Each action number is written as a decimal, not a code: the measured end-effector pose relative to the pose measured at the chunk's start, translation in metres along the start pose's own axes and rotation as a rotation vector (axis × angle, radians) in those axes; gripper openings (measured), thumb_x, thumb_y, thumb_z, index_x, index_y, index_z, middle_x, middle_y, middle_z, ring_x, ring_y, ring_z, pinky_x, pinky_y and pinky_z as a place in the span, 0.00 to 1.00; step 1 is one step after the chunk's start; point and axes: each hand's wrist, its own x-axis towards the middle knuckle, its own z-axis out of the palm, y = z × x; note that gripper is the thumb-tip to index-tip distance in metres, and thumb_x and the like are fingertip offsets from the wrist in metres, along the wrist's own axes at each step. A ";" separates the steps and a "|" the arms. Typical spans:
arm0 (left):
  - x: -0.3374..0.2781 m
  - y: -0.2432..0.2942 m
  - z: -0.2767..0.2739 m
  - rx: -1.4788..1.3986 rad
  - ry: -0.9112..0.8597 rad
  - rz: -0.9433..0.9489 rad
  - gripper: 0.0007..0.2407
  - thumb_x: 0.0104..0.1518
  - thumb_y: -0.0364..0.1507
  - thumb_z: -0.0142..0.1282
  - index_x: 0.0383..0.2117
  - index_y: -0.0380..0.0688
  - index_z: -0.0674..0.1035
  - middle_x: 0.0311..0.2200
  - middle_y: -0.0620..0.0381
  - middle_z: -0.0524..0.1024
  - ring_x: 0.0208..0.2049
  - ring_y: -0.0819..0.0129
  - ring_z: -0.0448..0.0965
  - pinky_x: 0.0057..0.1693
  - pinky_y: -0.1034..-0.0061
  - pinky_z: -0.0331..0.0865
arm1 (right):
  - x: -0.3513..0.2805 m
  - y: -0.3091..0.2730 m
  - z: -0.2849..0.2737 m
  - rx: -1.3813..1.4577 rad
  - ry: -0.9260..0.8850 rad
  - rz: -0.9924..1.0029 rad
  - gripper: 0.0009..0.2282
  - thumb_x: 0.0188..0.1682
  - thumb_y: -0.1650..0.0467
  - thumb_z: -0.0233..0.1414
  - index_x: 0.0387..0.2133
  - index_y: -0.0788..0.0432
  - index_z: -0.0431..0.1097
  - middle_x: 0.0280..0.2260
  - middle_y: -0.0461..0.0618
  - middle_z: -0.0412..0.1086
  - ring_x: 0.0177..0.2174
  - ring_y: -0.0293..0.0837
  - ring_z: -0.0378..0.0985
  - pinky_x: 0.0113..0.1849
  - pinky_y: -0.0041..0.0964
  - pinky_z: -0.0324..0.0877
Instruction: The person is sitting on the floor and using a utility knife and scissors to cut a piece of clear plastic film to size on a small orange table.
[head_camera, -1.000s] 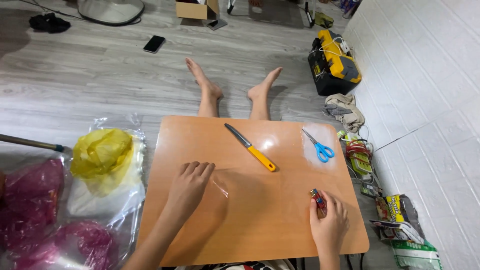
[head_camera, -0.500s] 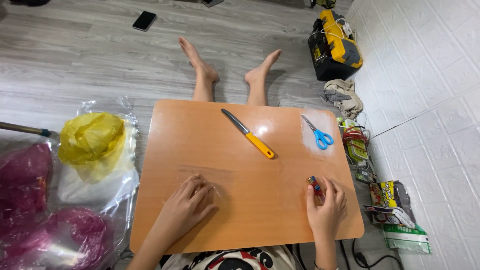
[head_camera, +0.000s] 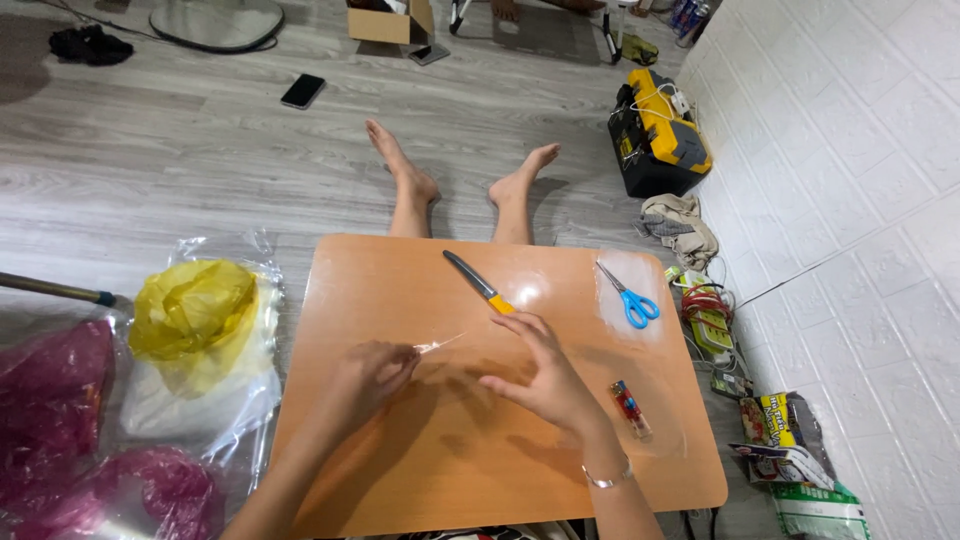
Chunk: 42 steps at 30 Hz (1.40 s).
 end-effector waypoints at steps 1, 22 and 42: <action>0.000 -0.001 0.001 -0.056 0.004 -0.022 0.13 0.56 0.33 0.56 0.45 0.44 0.80 0.44 0.56 0.79 0.47 0.61 0.76 0.53 0.67 0.68 | -0.001 -0.003 0.006 0.054 -0.014 0.026 0.14 0.47 0.70 0.57 0.47 0.58 0.73 0.45 0.50 0.70 0.45 0.46 0.74 0.48 0.41 0.70; 0.121 -0.014 0.039 -1.252 0.110 -0.628 0.17 0.57 0.30 0.64 0.53 0.40 0.79 0.31 0.53 0.84 0.29 0.72 0.84 0.40 0.79 0.80 | 0.072 0.026 0.142 1.168 -0.451 0.515 0.11 0.49 0.76 0.58 0.45 0.65 0.72 0.37 0.52 0.77 0.35 0.44 0.83 0.40 0.35 0.79; 0.128 -0.025 0.054 -1.418 0.418 -0.849 0.13 0.60 0.28 0.61 0.44 0.29 0.83 0.41 0.38 0.83 0.39 0.56 0.85 0.41 0.75 0.80 | 0.073 0.010 0.130 1.186 -0.435 0.569 0.10 0.50 0.74 0.59 0.44 0.65 0.74 0.37 0.54 0.75 0.37 0.47 0.83 0.42 0.39 0.79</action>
